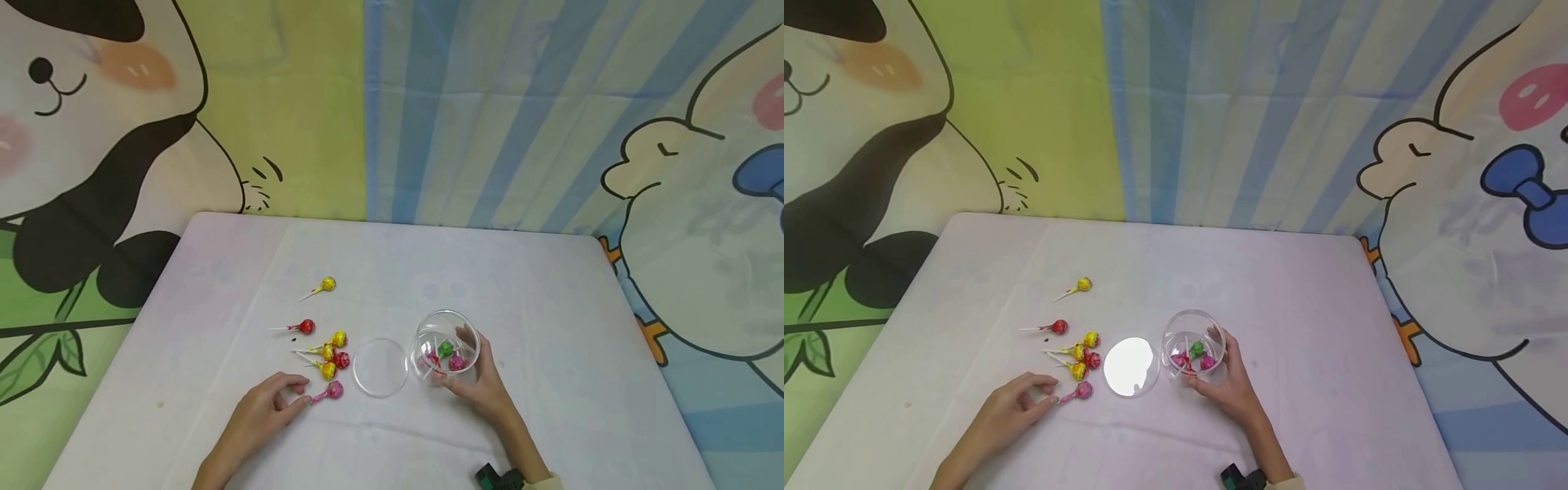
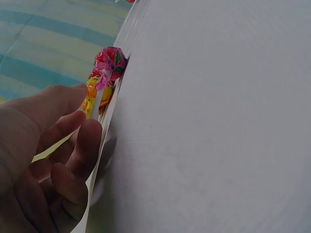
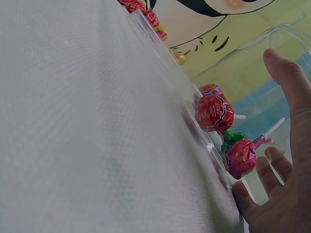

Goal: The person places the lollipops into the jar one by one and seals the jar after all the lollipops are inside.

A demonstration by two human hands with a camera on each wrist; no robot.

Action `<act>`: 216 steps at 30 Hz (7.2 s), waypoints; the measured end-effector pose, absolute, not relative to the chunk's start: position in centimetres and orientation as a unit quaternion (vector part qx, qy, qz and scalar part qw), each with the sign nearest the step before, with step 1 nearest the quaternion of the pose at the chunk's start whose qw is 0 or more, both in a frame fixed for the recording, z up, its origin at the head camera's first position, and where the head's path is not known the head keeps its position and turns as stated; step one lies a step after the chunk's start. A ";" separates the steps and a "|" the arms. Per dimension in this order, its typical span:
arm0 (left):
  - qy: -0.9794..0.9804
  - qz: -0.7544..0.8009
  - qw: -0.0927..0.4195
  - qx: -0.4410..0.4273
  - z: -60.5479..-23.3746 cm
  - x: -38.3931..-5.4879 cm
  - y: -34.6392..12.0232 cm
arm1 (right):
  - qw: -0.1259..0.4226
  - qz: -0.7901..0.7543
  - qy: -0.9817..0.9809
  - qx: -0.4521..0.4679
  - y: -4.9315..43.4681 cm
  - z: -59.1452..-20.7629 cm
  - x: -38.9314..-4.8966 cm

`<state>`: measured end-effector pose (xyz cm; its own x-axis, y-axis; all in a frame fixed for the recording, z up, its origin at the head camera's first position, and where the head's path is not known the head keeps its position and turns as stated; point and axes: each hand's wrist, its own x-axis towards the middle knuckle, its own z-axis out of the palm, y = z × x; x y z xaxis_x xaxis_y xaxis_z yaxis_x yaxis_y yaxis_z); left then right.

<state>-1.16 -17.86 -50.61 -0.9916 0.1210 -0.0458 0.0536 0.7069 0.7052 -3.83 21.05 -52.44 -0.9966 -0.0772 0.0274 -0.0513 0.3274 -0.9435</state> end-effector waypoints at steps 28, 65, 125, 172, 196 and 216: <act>0.939 0.332 0.076 0.054 -50.9 -0.9 -17.8 | 0.006 -0.578 0.815 -0.047 21.2 -52.6 -3.8; 0.847 0.526 0.009 0.076 -49.0 -1.3 -18.3 | 0.006 -0.580 0.814 -0.041 21.3 -52.5 -3.9; 0.747 0.605 0.078 0.264 -43.5 -8.1 -2.3 | -0.008 -0.584 0.809 -0.063 21.7 -52.8 -3.9; 0.750 0.594 0.038 0.287 -44.9 -8.0 -2.5 | -0.017 -0.568 0.819 -0.074 21.4 -52.8 -3.9; 0.785 0.593 0.013 0.180 -46.4 -7.9 -9.2 | -0.010 -0.572 0.817 -0.070 21.6 -52.9 -3.9; 0.892 0.450 0.007 -0.045 -49.2 -7.9 -21.8 | -0.007 -0.572 0.819 -0.057 21.5 -52.8 -3.9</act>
<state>-7.87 -21.82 -49.18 -0.9958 -0.0749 -0.0524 -0.0867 0.5915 0.8016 -3.86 21.50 -52.80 -0.9934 -0.0847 0.0773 -0.1017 0.3400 -0.9349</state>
